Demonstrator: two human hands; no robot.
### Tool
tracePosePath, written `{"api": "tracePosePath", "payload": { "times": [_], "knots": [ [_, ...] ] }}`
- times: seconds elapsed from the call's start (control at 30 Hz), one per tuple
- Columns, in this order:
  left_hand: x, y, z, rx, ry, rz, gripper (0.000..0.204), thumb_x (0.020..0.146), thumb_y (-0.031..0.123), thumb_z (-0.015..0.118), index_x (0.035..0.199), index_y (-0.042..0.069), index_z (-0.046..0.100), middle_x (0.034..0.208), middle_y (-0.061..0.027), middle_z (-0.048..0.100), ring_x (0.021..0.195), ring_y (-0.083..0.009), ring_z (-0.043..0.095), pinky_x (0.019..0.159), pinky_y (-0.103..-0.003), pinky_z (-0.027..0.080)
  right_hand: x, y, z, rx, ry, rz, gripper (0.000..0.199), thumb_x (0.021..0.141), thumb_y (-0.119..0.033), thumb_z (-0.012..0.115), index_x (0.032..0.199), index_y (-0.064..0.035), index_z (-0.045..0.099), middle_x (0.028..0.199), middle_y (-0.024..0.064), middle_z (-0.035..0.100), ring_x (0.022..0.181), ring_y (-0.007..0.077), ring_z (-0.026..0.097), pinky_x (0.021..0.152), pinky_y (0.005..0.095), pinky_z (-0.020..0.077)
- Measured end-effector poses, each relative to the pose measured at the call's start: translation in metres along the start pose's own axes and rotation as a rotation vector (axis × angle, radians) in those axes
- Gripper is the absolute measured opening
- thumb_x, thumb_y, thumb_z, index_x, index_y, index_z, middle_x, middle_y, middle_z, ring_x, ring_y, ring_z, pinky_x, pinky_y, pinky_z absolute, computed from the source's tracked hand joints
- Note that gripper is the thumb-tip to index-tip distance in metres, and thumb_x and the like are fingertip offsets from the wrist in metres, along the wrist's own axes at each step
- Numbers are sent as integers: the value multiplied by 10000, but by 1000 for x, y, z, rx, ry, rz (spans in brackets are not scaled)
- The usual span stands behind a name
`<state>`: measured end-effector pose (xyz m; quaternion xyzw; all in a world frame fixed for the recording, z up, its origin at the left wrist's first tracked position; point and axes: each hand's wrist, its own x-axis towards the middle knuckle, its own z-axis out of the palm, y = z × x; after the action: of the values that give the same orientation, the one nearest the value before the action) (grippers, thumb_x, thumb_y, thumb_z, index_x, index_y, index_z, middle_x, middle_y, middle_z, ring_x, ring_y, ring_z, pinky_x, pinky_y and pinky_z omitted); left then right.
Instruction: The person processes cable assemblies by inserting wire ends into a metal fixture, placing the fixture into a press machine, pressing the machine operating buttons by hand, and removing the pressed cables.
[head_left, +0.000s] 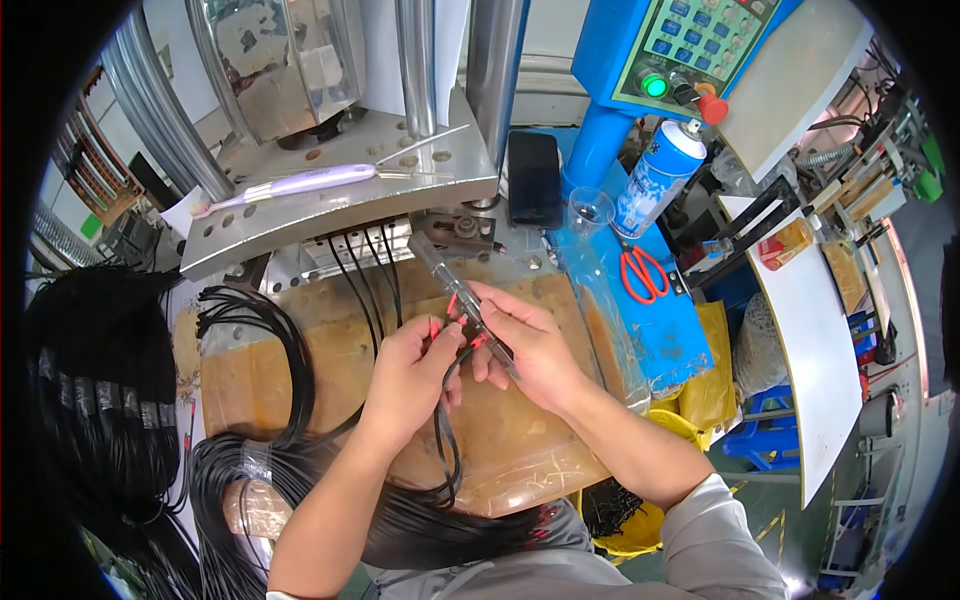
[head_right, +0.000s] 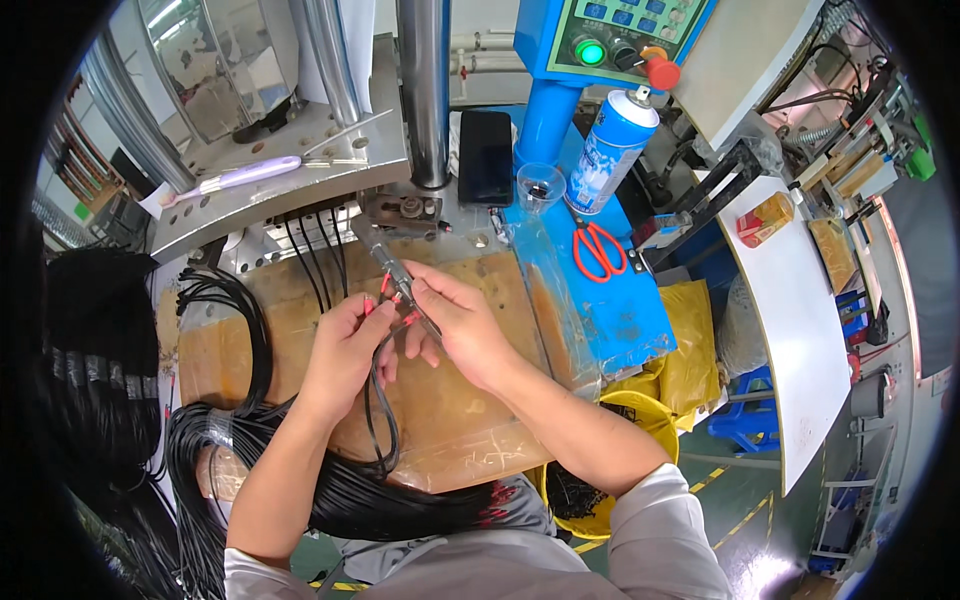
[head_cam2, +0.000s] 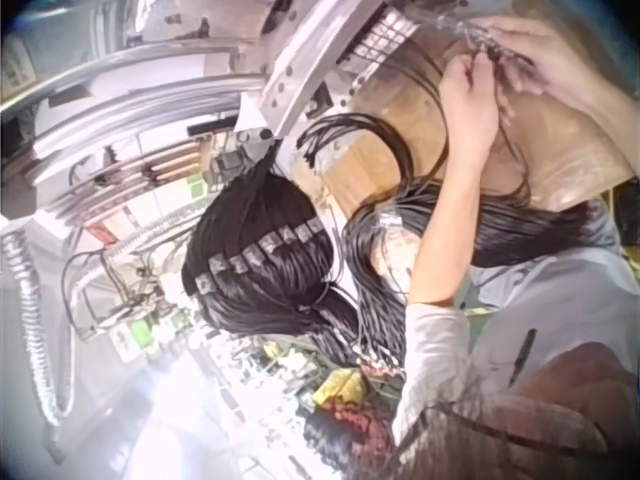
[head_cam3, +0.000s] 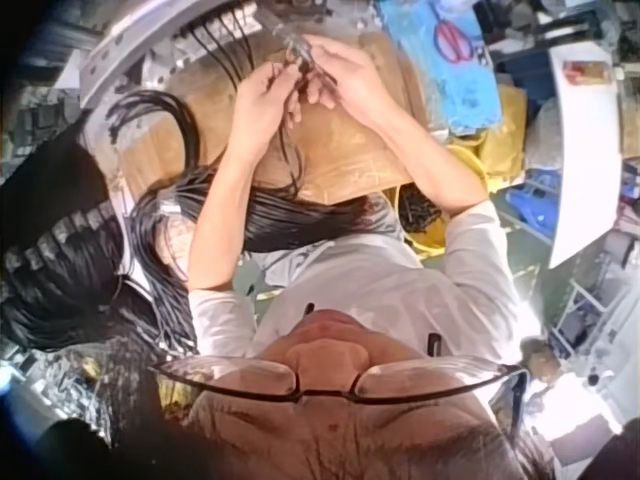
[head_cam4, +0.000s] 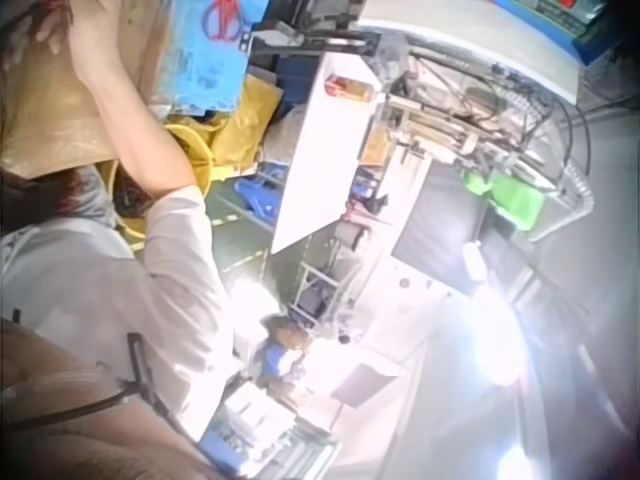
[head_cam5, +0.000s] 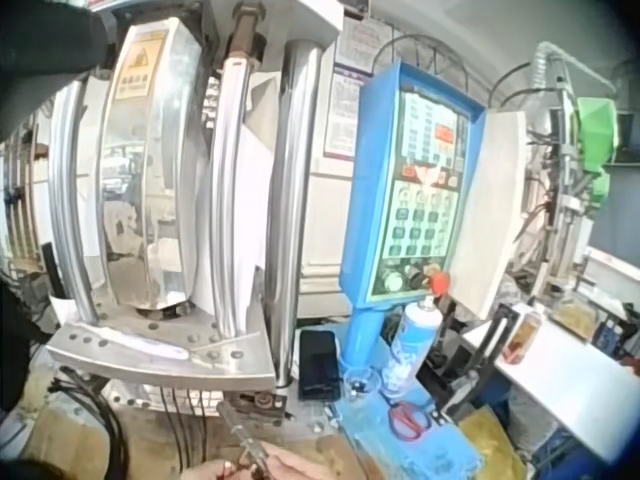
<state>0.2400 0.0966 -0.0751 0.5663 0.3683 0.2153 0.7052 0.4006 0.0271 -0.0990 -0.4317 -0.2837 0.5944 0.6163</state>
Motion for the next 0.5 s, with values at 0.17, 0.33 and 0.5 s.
{"api": "tracePosePath", "payload": {
  "times": [0.17,0.33,0.5],
  "knots": [
    [5,-3,-5,-47,-61,-50,221,1061,188,555,937,8,594,655,-3,534,495,-103,520,441,-254,404,-2,6,-2,-182,32,-13,438,1099,-221,481,1486,-15,493,1034,78,691,616,152,649,452,241,461],
    [1,1,-2,-116,114,83,243,1079,247,534,985,31,592,640,23,482,479,-79,459,425,-237,367,-2,0,2,-111,-29,7,427,1098,-214,482,1481,-26,503,1022,71,685,581,147,629,428,247,439],
    [1,5,-7,2,47,-6,276,1083,278,525,977,29,581,551,22,465,410,-74,439,394,-244,347,2,4,-5,-46,34,-31,416,1096,-208,480,1464,-15,510,998,60,673,596,133,618,446,248,415]
  ]
}}
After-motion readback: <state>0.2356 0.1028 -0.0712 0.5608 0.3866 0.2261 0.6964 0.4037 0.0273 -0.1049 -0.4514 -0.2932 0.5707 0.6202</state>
